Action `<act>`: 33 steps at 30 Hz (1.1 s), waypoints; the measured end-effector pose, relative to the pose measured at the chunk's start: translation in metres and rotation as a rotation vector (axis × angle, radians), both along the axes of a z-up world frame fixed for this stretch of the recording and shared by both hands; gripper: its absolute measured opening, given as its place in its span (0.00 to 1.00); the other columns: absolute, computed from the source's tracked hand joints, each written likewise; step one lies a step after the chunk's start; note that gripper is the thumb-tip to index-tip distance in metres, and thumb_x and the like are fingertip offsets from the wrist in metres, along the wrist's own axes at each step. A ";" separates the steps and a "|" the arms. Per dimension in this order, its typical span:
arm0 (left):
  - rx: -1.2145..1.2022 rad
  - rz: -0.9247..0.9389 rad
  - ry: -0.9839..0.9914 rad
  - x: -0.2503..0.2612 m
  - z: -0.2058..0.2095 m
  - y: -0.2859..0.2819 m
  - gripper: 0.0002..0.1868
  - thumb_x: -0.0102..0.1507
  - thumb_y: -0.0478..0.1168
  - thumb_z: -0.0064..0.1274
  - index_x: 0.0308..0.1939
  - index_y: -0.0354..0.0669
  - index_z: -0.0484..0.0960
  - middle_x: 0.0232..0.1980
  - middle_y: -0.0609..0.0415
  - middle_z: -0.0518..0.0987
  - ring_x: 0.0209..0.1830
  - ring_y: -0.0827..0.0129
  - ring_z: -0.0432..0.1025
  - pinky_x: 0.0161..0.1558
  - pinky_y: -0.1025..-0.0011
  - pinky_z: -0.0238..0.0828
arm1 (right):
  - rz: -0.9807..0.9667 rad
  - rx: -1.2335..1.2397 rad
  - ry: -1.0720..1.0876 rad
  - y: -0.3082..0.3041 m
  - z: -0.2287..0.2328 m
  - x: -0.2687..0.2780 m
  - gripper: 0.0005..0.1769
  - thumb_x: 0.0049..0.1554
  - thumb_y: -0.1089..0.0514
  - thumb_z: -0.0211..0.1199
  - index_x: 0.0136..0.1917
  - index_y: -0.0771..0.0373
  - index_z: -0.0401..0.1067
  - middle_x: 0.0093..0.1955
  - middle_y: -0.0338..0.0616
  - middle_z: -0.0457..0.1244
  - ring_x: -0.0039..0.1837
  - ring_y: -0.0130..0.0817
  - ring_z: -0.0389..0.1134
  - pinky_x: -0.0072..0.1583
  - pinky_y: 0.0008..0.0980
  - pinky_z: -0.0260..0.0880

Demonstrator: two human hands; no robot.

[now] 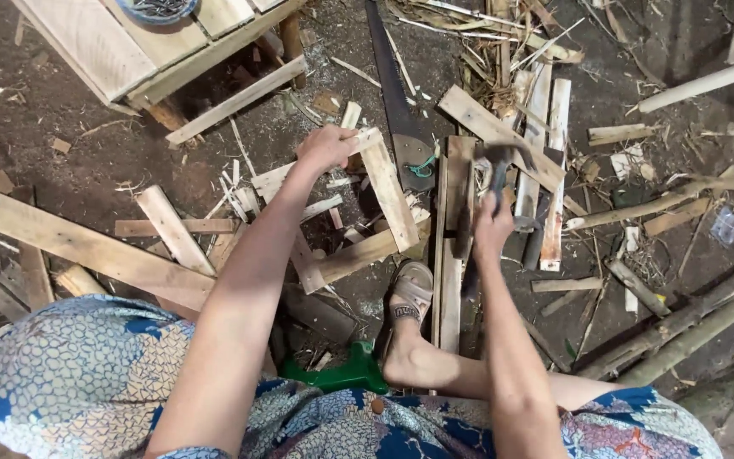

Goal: The person uses a hammer and a wooden mallet to shape and assemble a small square wooden frame. They then pick up nails from a small bowl and hammer them into the frame to secure the joints, working on the ground amidst scattered wood pieces.

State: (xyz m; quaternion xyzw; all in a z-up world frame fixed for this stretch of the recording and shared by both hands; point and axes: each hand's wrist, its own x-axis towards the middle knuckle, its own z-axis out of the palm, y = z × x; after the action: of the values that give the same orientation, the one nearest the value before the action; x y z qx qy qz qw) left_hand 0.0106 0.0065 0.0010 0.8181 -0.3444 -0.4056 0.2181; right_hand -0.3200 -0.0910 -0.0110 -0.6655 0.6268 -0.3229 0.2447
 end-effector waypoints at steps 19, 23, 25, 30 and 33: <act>-0.037 0.063 -0.023 -0.006 0.014 0.005 0.19 0.59 0.51 0.40 0.53 0.66 0.76 0.36 0.55 0.82 0.51 0.54 0.73 0.54 0.58 0.65 | 0.759 -0.035 0.295 0.005 0.073 0.110 0.17 0.59 0.43 0.51 0.48 0.59 0.62 0.34 0.61 0.62 0.42 0.64 0.65 0.44 0.56 0.62; -0.036 0.036 -0.028 -0.008 0.031 0.015 0.18 0.59 0.51 0.40 0.52 0.69 0.77 0.48 0.48 0.79 0.56 0.50 0.69 0.56 0.53 0.64 | 0.720 -0.074 0.084 0.016 0.092 0.112 0.16 0.61 0.45 0.49 0.48 0.60 0.62 0.34 0.60 0.61 0.40 0.64 0.65 0.42 0.52 0.61; -0.035 0.031 -0.031 -0.009 0.025 0.010 0.18 0.59 0.51 0.40 0.52 0.70 0.76 0.47 0.49 0.80 0.56 0.50 0.69 0.56 0.54 0.64 | 0.711 -0.130 0.067 0.024 0.117 0.109 0.15 0.60 0.44 0.48 0.49 0.57 0.62 0.34 0.57 0.60 0.40 0.60 0.65 0.42 0.49 0.62; -0.062 0.042 -0.037 -0.006 0.007 0.009 0.18 0.59 0.52 0.40 0.52 0.71 0.77 0.47 0.52 0.80 0.57 0.52 0.69 0.57 0.54 0.64 | 0.815 -0.252 0.449 0.023 0.089 0.108 0.20 0.58 0.44 0.54 0.48 0.64 0.65 0.34 0.59 0.63 0.39 0.58 0.67 0.41 0.52 0.65; -0.010 0.040 -0.039 -0.002 0.006 0.006 0.19 0.60 0.51 0.38 0.54 0.75 0.74 0.57 0.46 0.75 0.59 0.49 0.67 0.58 0.55 0.63 | 0.735 0.037 0.384 0.024 0.097 0.116 0.19 0.58 0.39 0.49 0.48 0.56 0.63 0.33 0.56 0.63 0.42 0.60 0.67 0.44 0.52 0.63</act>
State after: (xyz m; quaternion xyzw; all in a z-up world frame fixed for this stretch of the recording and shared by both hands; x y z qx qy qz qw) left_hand 0.0084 0.0121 0.0074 0.8315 -0.3342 -0.3833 0.2234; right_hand -0.2036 -0.0668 0.0860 -0.8886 0.3875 -0.0728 0.2343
